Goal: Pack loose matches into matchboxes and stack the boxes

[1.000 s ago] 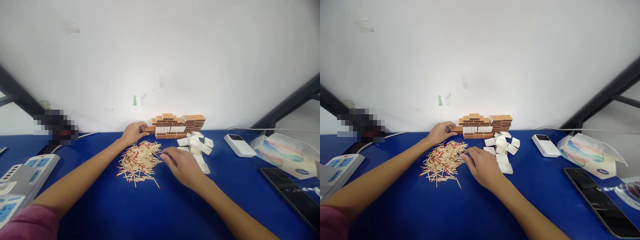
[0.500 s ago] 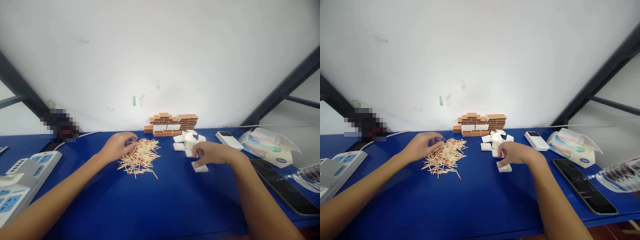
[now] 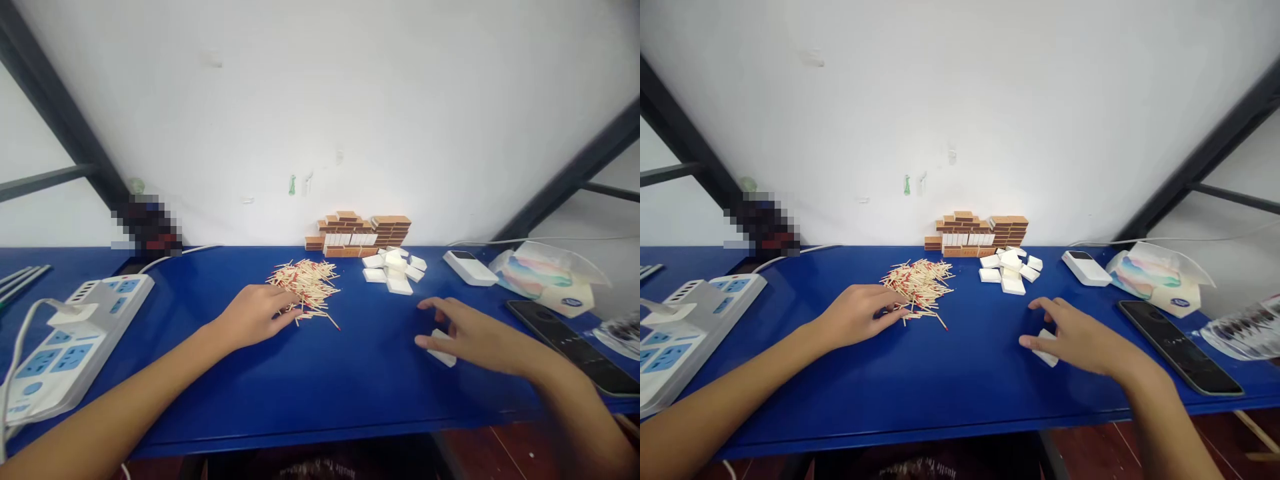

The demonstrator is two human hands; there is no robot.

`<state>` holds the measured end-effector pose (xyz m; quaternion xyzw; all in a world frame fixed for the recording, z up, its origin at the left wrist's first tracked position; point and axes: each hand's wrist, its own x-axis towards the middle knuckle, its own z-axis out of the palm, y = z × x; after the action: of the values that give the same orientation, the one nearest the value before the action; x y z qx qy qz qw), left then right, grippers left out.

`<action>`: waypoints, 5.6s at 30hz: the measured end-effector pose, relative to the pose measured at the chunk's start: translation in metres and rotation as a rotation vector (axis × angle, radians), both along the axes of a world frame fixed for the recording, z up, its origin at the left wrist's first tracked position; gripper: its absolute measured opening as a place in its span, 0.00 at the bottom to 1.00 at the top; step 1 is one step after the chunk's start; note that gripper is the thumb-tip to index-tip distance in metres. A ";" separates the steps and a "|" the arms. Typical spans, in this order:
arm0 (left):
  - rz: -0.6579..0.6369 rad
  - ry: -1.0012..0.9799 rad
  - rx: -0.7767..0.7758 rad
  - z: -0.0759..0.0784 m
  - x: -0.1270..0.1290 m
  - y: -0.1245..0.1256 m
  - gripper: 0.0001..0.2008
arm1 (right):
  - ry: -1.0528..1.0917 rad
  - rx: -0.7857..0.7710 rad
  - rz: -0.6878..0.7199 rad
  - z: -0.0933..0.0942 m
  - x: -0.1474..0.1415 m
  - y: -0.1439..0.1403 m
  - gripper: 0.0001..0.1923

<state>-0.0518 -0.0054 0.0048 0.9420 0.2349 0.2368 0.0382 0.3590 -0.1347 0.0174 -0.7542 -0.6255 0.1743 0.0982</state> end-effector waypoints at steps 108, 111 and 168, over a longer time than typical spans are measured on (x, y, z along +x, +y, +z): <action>0.213 -0.415 -0.349 -0.004 -0.004 0.024 0.23 | -0.165 0.651 0.717 0.000 -0.169 0.116 0.15; 0.196 -0.412 -0.336 -0.005 -0.003 0.021 0.23 | -0.137 0.647 0.731 -0.002 -0.168 0.117 0.14; 0.132 -0.662 -1.005 0.003 0.005 0.015 0.26 | 0.353 0.687 0.540 0.003 -0.183 0.110 0.06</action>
<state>-0.0469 0.0099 0.0079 0.6682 0.3518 0.3792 0.5347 0.1762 -0.0251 0.0204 -0.4472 -0.7944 0.1023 0.3981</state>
